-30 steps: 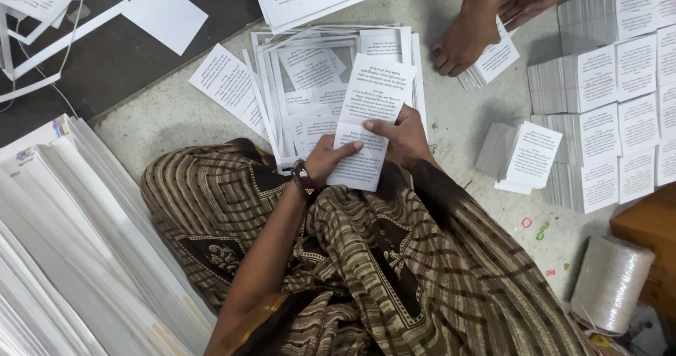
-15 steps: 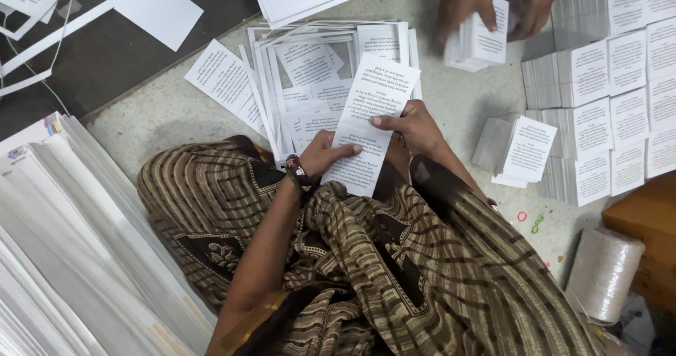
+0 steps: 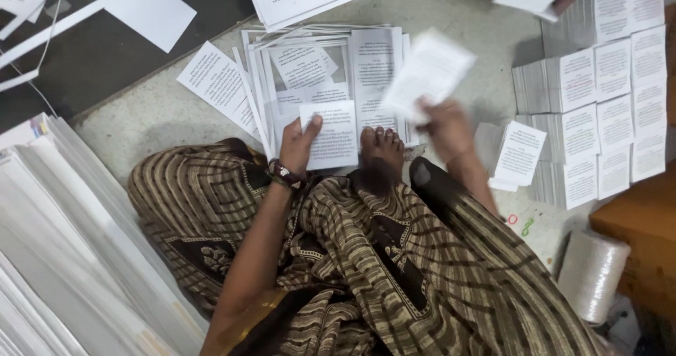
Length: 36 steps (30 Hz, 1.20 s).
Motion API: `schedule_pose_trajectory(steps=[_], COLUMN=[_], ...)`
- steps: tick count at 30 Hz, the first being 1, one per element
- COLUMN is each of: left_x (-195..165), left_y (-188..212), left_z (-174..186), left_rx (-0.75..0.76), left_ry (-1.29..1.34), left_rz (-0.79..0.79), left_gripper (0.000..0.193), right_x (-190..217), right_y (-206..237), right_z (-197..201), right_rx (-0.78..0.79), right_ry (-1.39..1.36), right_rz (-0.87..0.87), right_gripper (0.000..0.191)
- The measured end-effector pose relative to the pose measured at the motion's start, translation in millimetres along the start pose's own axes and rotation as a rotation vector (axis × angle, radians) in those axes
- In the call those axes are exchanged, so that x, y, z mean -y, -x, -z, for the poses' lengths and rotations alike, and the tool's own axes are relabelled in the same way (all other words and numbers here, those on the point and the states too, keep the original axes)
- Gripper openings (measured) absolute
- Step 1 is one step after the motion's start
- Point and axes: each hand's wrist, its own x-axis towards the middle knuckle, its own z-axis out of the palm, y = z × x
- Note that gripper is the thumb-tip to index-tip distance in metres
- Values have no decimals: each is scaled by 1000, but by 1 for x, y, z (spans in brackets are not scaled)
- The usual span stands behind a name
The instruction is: The person sits on the floor and folds printed sheets in half by hand, then stacks them into neat piles. The person repeatedly picks up sheets, folds them, and places them into growing stacks on the floor.
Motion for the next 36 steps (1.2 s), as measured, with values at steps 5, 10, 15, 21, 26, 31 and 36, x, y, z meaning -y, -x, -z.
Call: schedule_pose_trajectory(steps=[5, 10, 15, 21, 26, 31, 36], left_x=[19, -10, -52, -41, -36, -35, -33], left_y=[1, 18, 7, -27, -34, -40, -44], left_z=[-2, 24, 62, 70, 73, 70, 69], left_rx=[-32, -436, -487, -406, -511, -500, -484], left_ry=[95, -188, 263, 244, 53, 4, 94], left_rz=[6, 180, -136, -93, -87, -130, -142], left_gripper=[49, 50, 40, 35, 34, 32, 32], right_x=[-38, -25, -7, -19, -4, 9, 14], right_y=[8, -1, -71, -110, -111, -109, -108], right_z=[-92, -116, -132, -192, -218, -224, -223], right_rx=[385, 443, 209, 4, -62, -111, -22], right_ry=[824, 1270, 1174, 1223, 1269, 1234, 1162], right_rz=[-97, -152, 282, 544, 339, 232, 155], right_gripper=[54, 58, 53, 80, 98, 104, 73])
